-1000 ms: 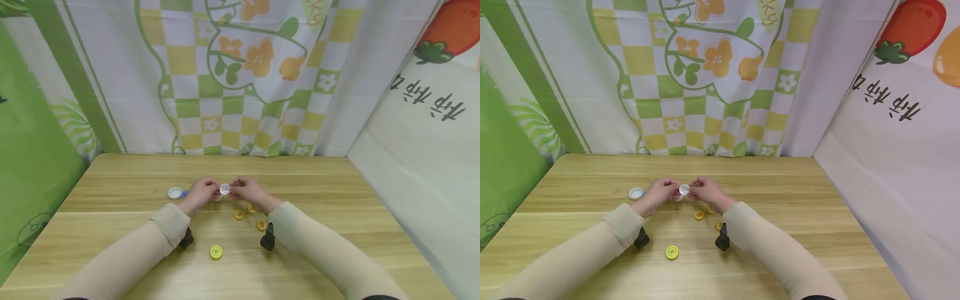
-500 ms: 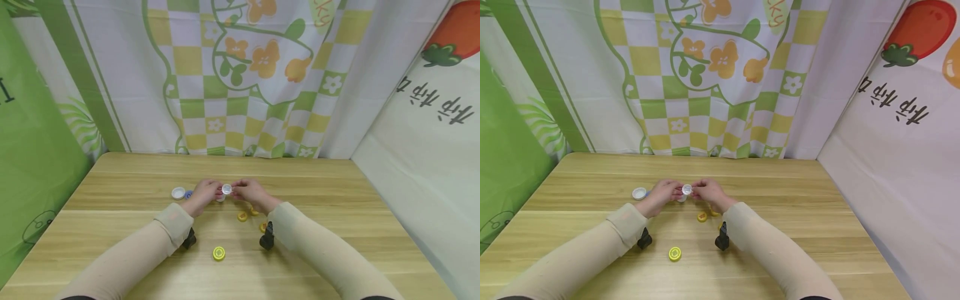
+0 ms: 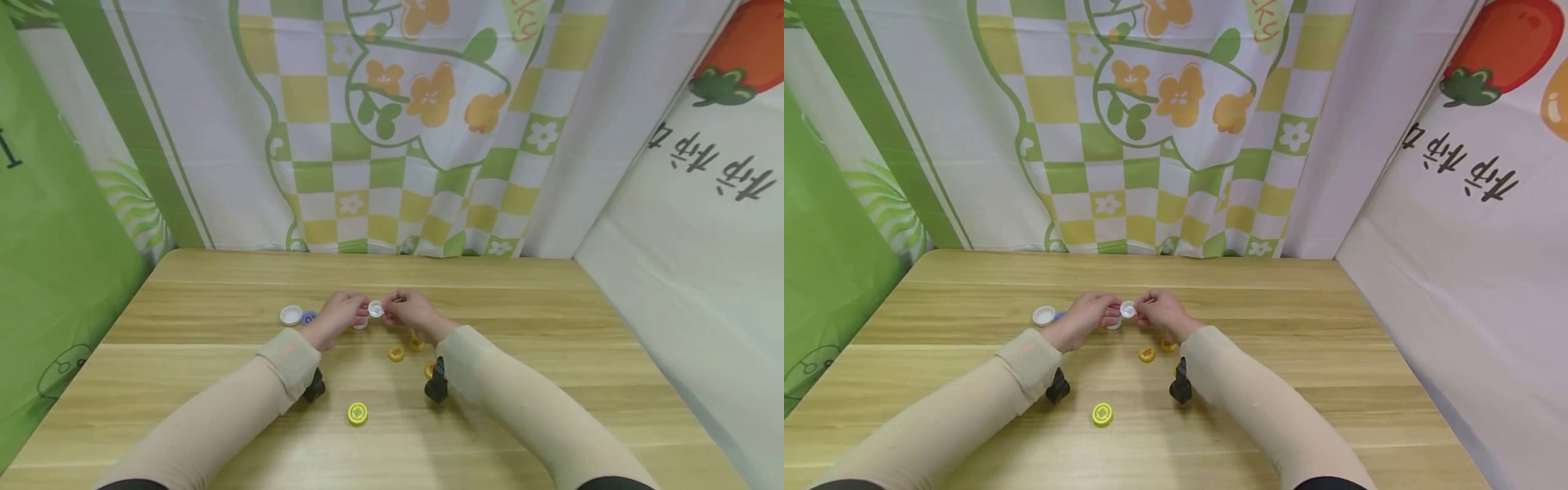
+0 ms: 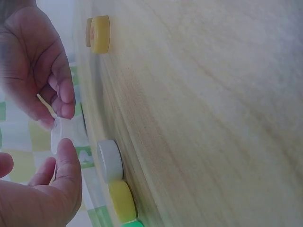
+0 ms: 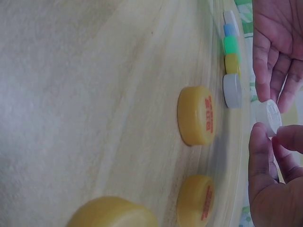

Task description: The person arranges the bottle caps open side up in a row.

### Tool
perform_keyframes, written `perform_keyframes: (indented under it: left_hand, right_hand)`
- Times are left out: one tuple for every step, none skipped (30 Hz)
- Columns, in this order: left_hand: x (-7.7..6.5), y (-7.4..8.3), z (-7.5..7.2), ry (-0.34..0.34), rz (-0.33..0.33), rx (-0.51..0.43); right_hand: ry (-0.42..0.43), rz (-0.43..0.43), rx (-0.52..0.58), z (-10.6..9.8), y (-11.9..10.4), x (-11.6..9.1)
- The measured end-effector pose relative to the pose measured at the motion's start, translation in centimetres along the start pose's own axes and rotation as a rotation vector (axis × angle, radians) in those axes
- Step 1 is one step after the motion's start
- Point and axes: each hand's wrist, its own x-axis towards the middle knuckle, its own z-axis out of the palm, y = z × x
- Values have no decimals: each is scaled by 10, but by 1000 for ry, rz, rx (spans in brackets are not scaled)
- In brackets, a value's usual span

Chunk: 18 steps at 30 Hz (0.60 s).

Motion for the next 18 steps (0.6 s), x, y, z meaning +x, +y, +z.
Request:
perform_keyframes:
  left_hand:
    - [0, 0, 1, -2, -2, 0]
    - [0, 1, 1, -4, 2, 1]
    - [1, 1, 1, -9, 5, 8]
    - [1, 1, 1, -14, 6, 14]
    - [0, 1, 1, -19, 7, 20]
    - [0, 1, 1, -27, 9, 24]
    - [0, 1, 1, -33, 10, 26]
    - [0, 1, 1, -41, 12, 25]
    - [-1, 1, 1, -46, 12, 28]
    - [-2, 1, 1, -49, 14, 25]
    - [-2, 1, 1, -53, 18, 22]
    - [-3, 1, 2, -57, 19, 18]
    - [-3, 1, 2, -59, 18, 17]
    - [-4, 1, 3, -62, 18, 15]
    - [-4, 1, 3, -62, 17, 16]
    - [-4, 0, 3, -63, 13, 16]
    - [-4, 0, 4, -65, 10, 18]
    - [-4, -1, 3, -66, 7, 21]
  right_hand:
    - [1, 3, -5, -1, 0, 0]
    - [2, 5, -16, -1, 0, 1]
    - [5, 8, -27, -2, 0, 1]
    - [7, 9, -40, -2, 0, 1]
    - [10, 13, -51, -2, 1, 1]
    - [11, 15, -61, -2, 1, 1]
    - [12, 15, -75, -3, 1, 1]
    - [12, 16, -90, -3, 1, 1]
    - [11, 17, -102, -3, 1, 1]
    - [6, 17, -109, -4, 1, 1]
    - [2, 20, -115, -4, 1, 1]
    - [-2, 18, -123, -5, 1, 1]
    - [-7, 19, -130, -6, 1, 1]
    - [-12, 21, -133, -6, 2, 2]
    - [-18, 22, -135, -7, 3, 2]
    - [-21, 27, -138, -7, 4, 3]
    - [-25, 33, -142, -7, 5, 4]
    - [-28, 39, -145, -7, 5, 4]
